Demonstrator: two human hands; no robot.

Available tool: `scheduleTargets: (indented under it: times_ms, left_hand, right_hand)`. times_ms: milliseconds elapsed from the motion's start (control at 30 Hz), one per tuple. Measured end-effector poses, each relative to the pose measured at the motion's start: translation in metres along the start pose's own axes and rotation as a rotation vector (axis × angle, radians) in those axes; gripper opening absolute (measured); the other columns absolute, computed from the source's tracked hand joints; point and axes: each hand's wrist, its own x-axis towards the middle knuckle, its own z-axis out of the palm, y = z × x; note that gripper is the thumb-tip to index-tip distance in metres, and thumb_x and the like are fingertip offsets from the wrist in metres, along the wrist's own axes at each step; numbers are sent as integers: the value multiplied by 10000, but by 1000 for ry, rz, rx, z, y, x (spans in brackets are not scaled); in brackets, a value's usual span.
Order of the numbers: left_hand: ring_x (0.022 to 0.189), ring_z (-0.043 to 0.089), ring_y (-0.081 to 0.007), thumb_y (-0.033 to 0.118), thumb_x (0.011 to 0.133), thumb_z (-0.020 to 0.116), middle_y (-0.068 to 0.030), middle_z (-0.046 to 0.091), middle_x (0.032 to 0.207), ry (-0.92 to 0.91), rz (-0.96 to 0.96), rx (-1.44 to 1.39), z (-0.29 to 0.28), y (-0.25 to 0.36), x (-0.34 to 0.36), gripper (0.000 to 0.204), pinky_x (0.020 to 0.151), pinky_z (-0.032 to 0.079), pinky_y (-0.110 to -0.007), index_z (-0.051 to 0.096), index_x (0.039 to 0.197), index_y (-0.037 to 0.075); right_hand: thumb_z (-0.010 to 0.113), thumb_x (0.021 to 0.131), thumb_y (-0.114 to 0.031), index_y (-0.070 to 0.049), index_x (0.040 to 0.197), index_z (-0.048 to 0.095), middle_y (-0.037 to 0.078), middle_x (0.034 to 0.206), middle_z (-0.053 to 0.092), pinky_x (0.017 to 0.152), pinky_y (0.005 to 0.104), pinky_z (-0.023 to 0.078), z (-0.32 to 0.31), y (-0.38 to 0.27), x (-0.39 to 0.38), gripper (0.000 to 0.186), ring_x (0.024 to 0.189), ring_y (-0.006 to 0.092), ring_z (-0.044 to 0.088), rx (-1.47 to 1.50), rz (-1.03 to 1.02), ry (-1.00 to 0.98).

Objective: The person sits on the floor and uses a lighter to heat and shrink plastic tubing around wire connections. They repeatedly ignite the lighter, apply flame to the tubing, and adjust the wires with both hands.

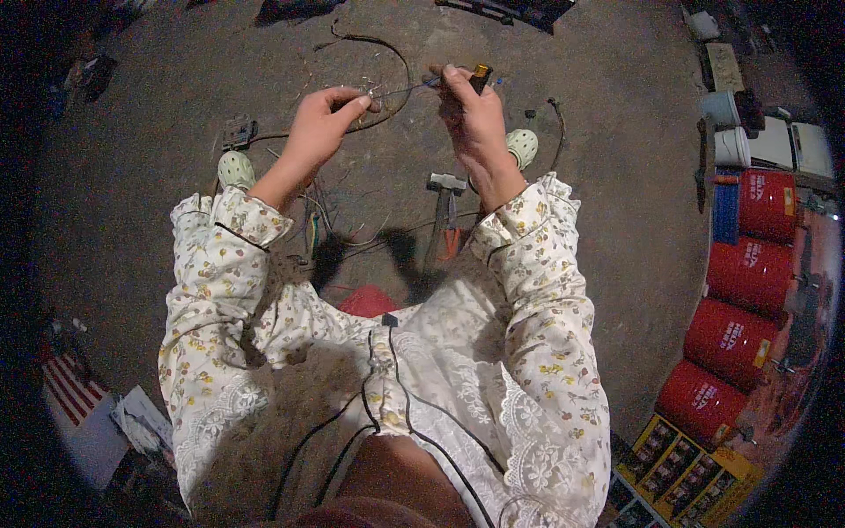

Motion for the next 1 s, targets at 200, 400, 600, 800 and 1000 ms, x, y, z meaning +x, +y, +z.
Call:
scheduleTargets:
  times_ms: [200, 400, 600, 800, 1000]
  left_hand:
    - [742, 549, -103, 216, 851, 552, -46, 638, 813, 182, 23, -3, 3, -14, -3, 261, 685, 426, -242, 630, 942, -16]
    - [680, 535, -104, 210, 860, 545, -58, 630, 775, 326, 79, 100, -1, -11, 0, 250, 628, 420, -246, 624, 922, -19]
    - [673, 583, -223, 162, 833, 547, -132, 609, 736, 485, 222, 139, -4, -6, -1, 201, 618, 442, -313, 614, 834, -28]
    - [658, 572, -217, 138, 823, 564, -119, 601, 749, 527, 246, 158, -3, -2, 1, 170, 606, 438, -309, 610, 844, -25]
    - [641, 564, -189, 131, 828, 564, -104, 595, 750, 481, 305, 83, 6, 5, -6, 155, 585, 433, -284, 614, 834, -16]
  right_hand:
    - [573, 848, -369, -47, 872, 592, -38, 653, 484, 483, 229, 303, -6, 13, 11, 324, 545, 56, 398, -322, 23, 194]
    - [371, 882, -523, -66, 755, 576, -29, 604, 480, 460, 215, 267, -4, 21, 13, 516, 503, 57, 376, -233, 134, 45]
    - [420, 859, -445, -87, 754, 520, -21, 614, 499, 449, 226, 265, 14, 29, 9, 386, 490, 63, 380, -200, 171, 72]
    - [412, 852, -440, -90, 645, 504, -24, 529, 413, 407, 247, 222, 22, 44, 9, 417, 417, 84, 312, -171, 254, 50]
    - [395, 857, -416, -95, 630, 466, -23, 529, 396, 397, 247, 211, 35, 44, 4, 399, 425, 81, 295, -104, 279, -47]
